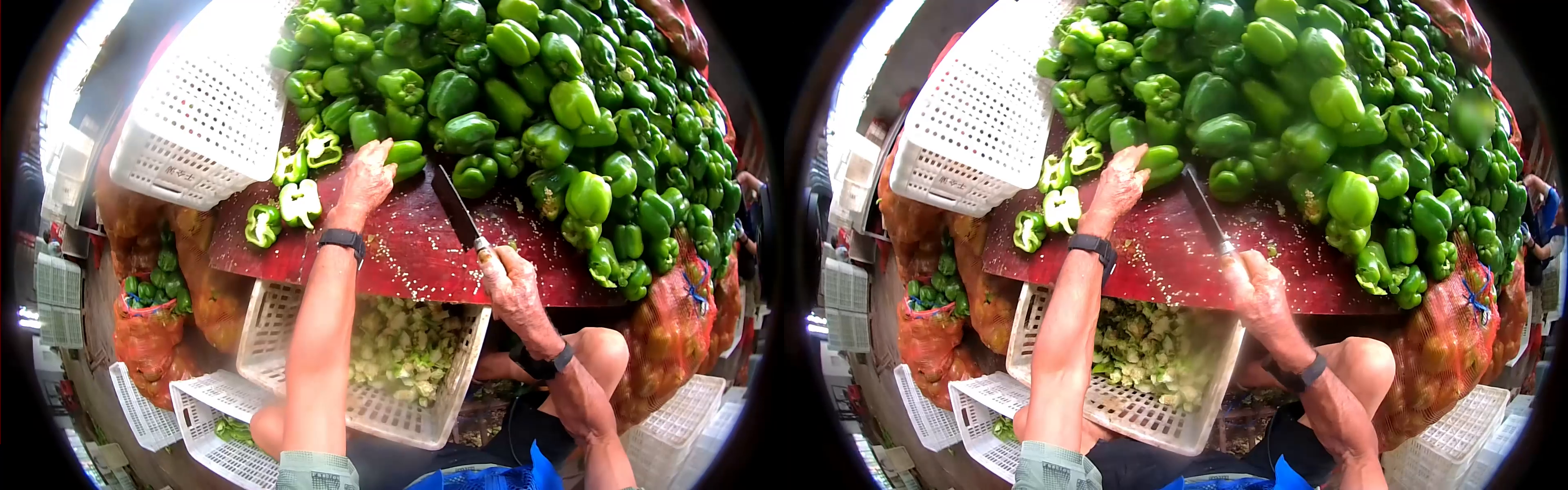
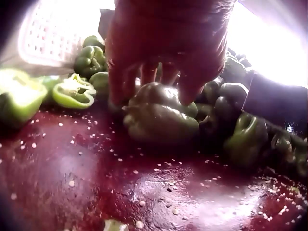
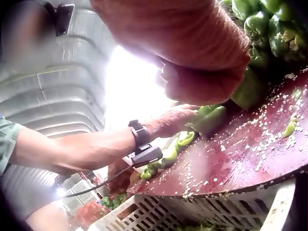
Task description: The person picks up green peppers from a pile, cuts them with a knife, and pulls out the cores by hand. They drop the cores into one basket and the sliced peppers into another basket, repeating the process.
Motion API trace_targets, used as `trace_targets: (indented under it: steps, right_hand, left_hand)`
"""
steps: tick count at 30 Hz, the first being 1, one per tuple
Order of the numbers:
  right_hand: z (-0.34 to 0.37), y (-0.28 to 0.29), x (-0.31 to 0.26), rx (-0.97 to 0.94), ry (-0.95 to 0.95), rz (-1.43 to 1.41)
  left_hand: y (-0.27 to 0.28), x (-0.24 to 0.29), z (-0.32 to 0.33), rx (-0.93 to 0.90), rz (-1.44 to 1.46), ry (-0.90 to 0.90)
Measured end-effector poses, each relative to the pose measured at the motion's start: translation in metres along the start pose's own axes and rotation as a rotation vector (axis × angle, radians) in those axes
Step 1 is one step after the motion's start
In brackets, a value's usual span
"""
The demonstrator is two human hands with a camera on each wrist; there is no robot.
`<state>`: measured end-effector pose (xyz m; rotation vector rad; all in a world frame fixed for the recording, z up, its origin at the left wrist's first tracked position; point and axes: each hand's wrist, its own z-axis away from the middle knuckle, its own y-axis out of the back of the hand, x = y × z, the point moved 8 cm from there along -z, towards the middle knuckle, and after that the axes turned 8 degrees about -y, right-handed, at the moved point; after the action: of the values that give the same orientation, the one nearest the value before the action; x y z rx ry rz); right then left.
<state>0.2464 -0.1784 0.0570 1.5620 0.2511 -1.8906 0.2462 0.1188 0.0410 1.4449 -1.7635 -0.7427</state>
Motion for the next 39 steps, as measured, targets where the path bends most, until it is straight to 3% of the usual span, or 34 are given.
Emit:
trace_targets:
  steps: [2, 4, 6, 7, 8, 12, 14, 16, 18, 20, 22, 32, 34, 38, 39]
  right_hand:
    - [0.003, 0.002, -0.003, -0.011, 0.004, -0.018]
    - [0.000, 0.007, -0.002, 0.022, 0.084, 0.005]
    - [-0.004, 0.012, 0.001, 0.068, 0.121, 0.039]
    - [-0.006, 0.015, 0.004, 0.092, 0.144, 0.062]
    - [-0.009, 0.018, 0.008, 0.123, 0.166, 0.086]
    - [-0.002, 0.014, 0.025, 0.067, 0.120, 0.015]
    - [0.015, 0.013, 0.011, 0.054, 0.164, 0.048]
    - [0.034, 0.016, 0.001, 0.025, 0.200, 0.100]
    - [0.051, 0.017, 0.002, 0.030, 0.247, 0.144]
    - [0.064, 0.013, 0.001, 0.037, 0.243, 0.082]
    - [0.061, 0.007, 0.014, 0.019, 0.221, 0.073]
    - [0.038, 0.002, 0.010, -0.047, 0.196, 0.117]
    - [0.024, -0.009, 0.019, -0.031, 0.192, 0.128]
    - [-0.006, -0.045, 0.030, -0.049, 0.131, 0.235]
    - [-0.015, -0.056, 0.027, -0.055, 0.199, 0.308]
  left_hand:
    - [0.004, -0.007, -0.002, -0.169, 0.049, 0.419]
    - [0.002, -0.001, -0.003, -0.284, -0.115, 0.503]
    - [0.007, 0.006, -0.002, -0.230, -0.179, 0.462]
    - [0.012, 0.013, -0.005, -0.121, -0.147, 0.330]
    - [0.009, 0.007, 0.013, -0.053, 0.020, 0.535]
    - [0.022, 0.055, 0.043, -0.060, 0.125, 0.566]
    - [0.008, 0.059, 0.088, -0.051, 0.405, 0.917]
    - [0.012, 0.082, 0.099, 0.000, 0.534, 0.951]
    - [0.011, 0.098, 0.108, 0.114, 0.765, 1.105]
    - [-0.005, 0.085, 0.118, 0.100, 0.654, 1.013]
    - [0.007, 0.089, 0.108, 0.217, 0.509, 0.849]
    - [0.011, 0.103, 0.106, 0.187, 0.292, 0.729]
    - [0.011, 0.099, 0.105, 0.188, 0.239, 0.639]
    - [0.012, 0.101, 0.106, 0.179, 0.292, 0.641]
    - [0.014, 0.103, 0.105, 0.156, 0.300, 0.646]
